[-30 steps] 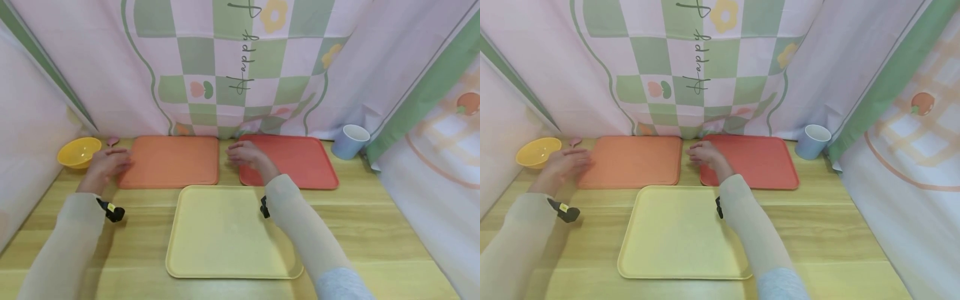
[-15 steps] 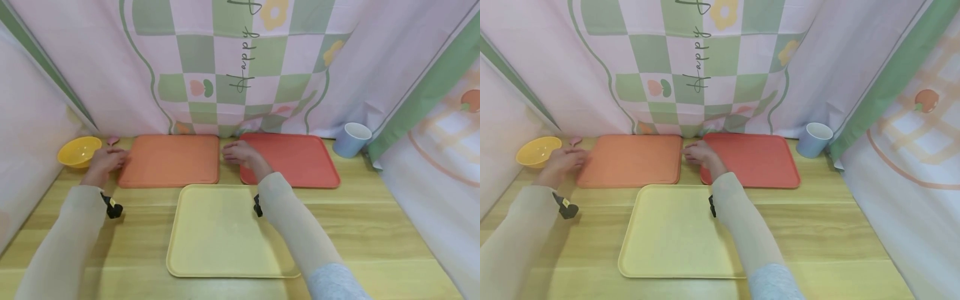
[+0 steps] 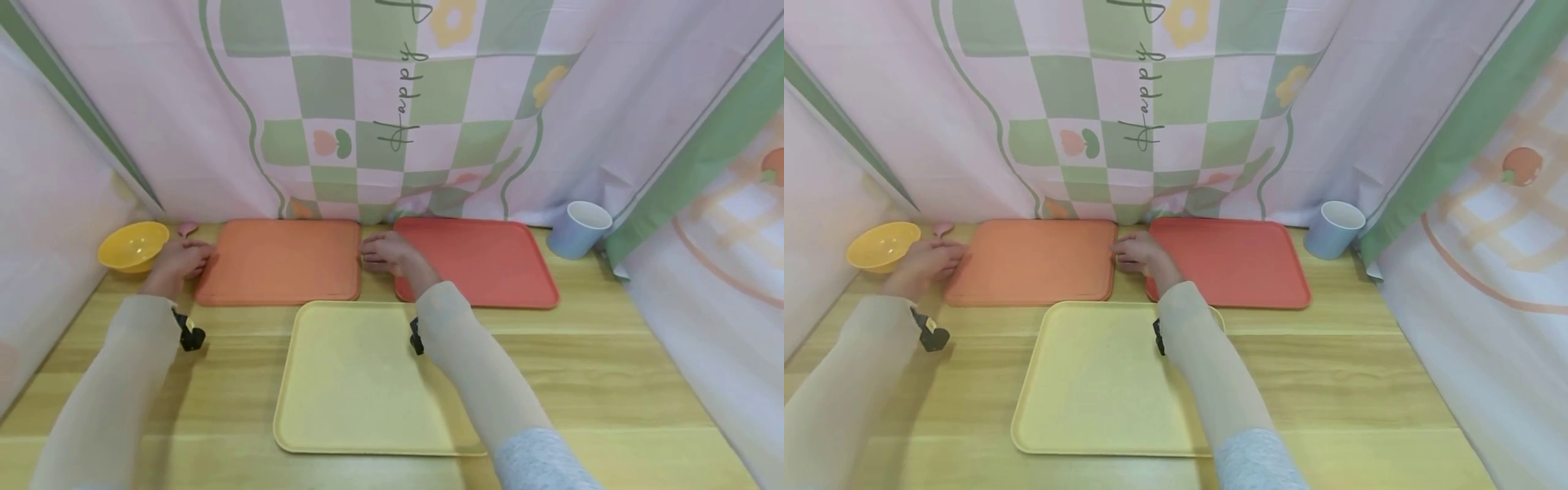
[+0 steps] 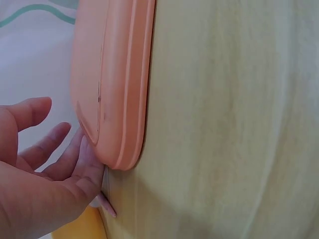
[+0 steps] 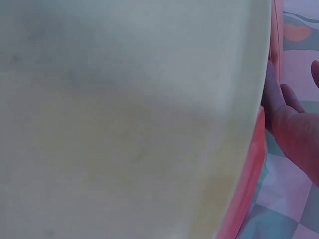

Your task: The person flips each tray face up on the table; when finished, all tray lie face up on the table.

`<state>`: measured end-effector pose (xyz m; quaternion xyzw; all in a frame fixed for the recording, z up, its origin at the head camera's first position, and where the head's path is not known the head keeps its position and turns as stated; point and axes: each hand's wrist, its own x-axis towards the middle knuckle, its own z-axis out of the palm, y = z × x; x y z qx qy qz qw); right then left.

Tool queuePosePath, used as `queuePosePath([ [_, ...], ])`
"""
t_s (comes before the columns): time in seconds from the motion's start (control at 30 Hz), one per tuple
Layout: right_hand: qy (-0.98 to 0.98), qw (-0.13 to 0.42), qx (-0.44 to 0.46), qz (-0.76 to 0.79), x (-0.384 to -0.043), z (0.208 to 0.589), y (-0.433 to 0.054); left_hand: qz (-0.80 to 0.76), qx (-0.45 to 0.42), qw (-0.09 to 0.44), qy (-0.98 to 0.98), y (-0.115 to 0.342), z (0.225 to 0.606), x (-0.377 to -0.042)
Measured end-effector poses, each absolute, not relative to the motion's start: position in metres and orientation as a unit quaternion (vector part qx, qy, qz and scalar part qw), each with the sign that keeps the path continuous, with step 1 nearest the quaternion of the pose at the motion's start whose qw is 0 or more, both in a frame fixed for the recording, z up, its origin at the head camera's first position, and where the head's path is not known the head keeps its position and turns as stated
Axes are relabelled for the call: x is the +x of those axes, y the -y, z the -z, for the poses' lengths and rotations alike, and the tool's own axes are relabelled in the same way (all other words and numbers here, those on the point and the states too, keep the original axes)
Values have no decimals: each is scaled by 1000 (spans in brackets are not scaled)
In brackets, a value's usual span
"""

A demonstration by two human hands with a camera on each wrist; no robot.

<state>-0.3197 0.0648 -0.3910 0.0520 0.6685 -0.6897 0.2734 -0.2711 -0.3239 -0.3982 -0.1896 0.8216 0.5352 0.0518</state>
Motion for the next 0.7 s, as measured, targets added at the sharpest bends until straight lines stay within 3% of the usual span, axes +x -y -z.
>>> queuePosePath([
  [0.7, -662, 279, 55, 693, -315, 385, -61, -546, -190, 64, -813, 321, 399, -272],
])
